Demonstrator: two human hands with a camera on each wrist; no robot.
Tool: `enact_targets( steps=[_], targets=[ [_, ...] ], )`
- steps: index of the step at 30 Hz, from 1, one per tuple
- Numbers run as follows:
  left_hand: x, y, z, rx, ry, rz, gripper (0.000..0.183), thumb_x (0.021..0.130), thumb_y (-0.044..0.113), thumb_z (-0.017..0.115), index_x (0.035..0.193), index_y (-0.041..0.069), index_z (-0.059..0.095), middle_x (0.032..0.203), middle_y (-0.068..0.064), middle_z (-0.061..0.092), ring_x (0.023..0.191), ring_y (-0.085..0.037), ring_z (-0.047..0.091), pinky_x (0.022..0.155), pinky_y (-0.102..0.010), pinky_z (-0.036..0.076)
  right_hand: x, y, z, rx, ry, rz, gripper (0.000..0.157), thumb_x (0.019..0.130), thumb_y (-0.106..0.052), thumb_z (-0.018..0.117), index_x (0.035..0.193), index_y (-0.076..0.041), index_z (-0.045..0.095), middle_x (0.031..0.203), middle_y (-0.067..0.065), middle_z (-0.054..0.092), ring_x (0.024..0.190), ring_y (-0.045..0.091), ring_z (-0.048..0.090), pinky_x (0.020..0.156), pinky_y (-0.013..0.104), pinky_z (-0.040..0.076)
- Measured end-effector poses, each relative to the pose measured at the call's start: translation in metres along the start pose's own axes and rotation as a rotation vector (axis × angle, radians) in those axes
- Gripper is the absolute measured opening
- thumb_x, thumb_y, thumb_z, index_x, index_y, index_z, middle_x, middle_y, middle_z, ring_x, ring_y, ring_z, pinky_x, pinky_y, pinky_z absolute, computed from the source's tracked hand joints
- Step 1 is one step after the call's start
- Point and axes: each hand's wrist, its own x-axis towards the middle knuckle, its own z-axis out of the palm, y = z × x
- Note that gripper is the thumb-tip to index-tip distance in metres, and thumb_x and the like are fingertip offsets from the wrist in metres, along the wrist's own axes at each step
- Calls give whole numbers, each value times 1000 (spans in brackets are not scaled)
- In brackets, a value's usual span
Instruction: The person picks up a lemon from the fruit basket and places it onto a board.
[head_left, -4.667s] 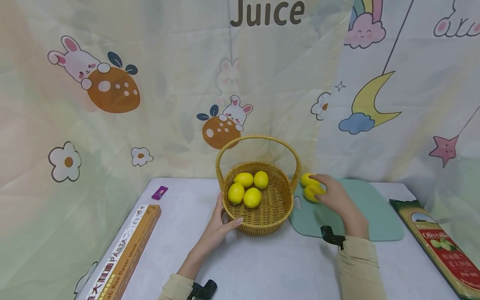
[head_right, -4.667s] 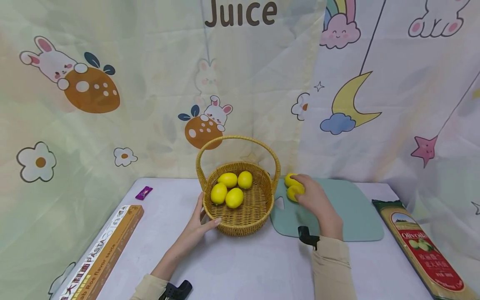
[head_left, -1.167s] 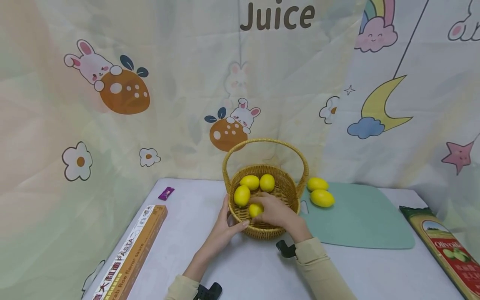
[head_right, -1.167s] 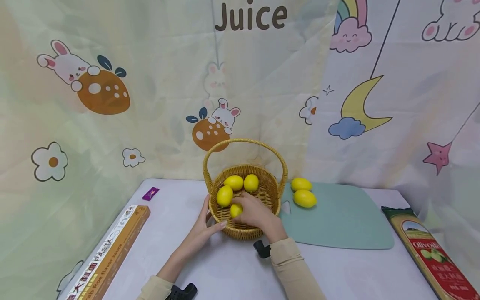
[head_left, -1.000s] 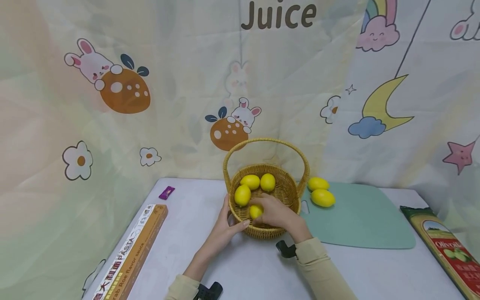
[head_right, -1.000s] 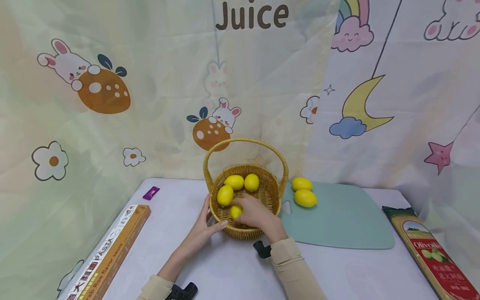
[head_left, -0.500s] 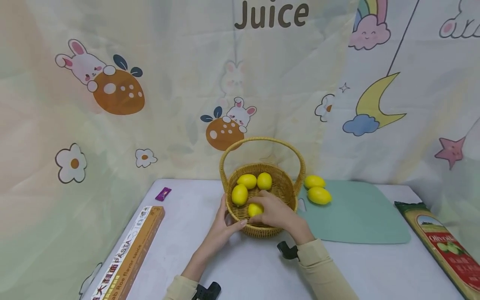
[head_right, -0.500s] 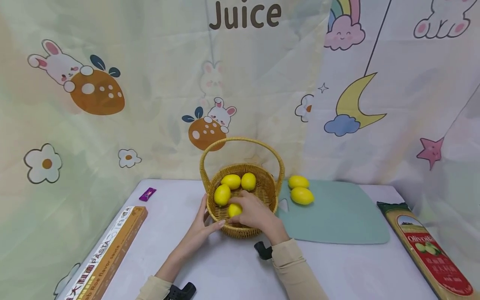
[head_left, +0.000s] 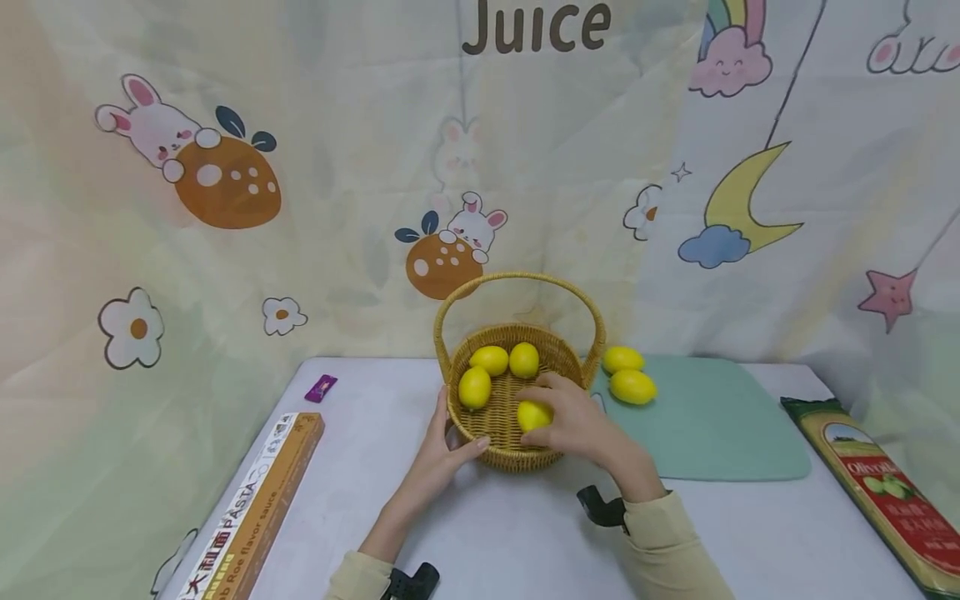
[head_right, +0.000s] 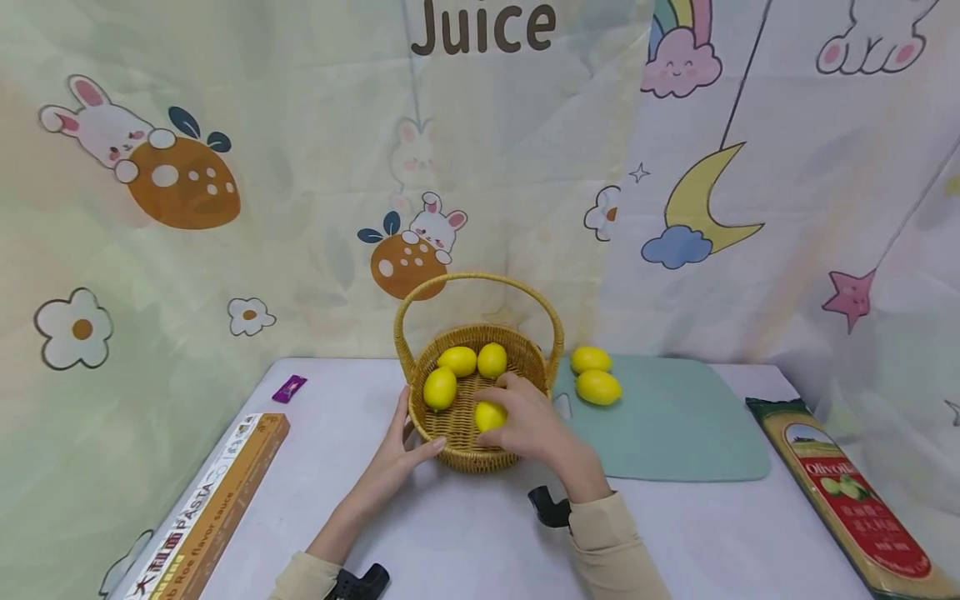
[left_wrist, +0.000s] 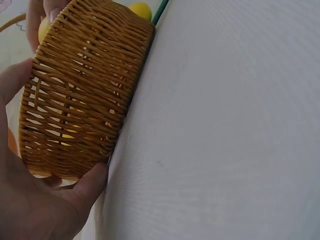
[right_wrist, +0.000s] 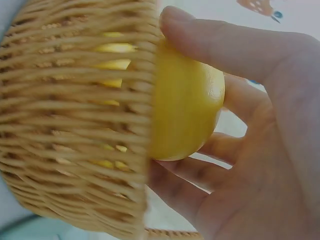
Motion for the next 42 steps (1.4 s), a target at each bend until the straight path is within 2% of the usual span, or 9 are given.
enact_targets(
  steps=[7,15,20,23,27,30,36,42],
  targets=[
    [0,0,2,-9,-2,4,106,88,37,75,155,46,-7,168,6,2,156,-23,4,123,-60,9,-9,0,-24,-17,43,4,54,75,-34,85,124,-22,69,120,0,59,102,18,55,83,35,48],
    [-1,1,1,-5,4,1,106,88,39,75,155,46,-7,168,4,3,156,-23,4,122,-61,7,-22,9,-52,-15,91,36,54,76,-32,83,127,-22,67,126,5,58,104,23,58,85,42,51],
    [-1,3,0,-13,4,-8,106,88,37,74,156,44,-8,168,3,2,156,-25,5,122,-62,8,-30,23,-64,14,81,89,55,79,-33,82,129,-19,65,130,10,56,102,26,59,79,38,52],
    [-1,4,1,-11,4,-6,106,89,36,74,156,45,-8,168,2,3,156,-25,5,122,-62,8,-34,35,-72,49,58,146,57,81,-34,80,132,-18,62,131,13,54,96,25,57,74,34,50],
    [-1,3,1,-7,4,0,106,89,36,74,155,45,-8,168,3,2,156,-24,5,122,-61,7,-41,52,-80,34,49,233,62,82,-41,79,135,-15,59,131,13,53,93,24,56,70,30,45],
    [-1,3,2,-3,5,3,106,89,35,74,155,45,-7,168,4,2,156,-24,5,123,-59,7,-45,65,-85,-8,51,274,65,83,-43,77,136,-11,57,132,16,53,96,27,55,72,33,46],
    [-1,3,2,-7,5,-1,106,89,36,74,155,46,-7,168,3,3,156,-24,3,123,-60,6,-53,85,-89,-60,40,316,68,83,-44,76,135,-3,58,130,23,55,102,34,55,81,47,48],
    [-2,5,2,-10,0,4,105,89,35,74,155,46,-7,168,4,1,156,-23,4,123,-57,9,-56,104,-86,-65,-5,340,70,83,-45,77,132,0,59,129,27,56,103,37,53,80,49,47]
  ],
)
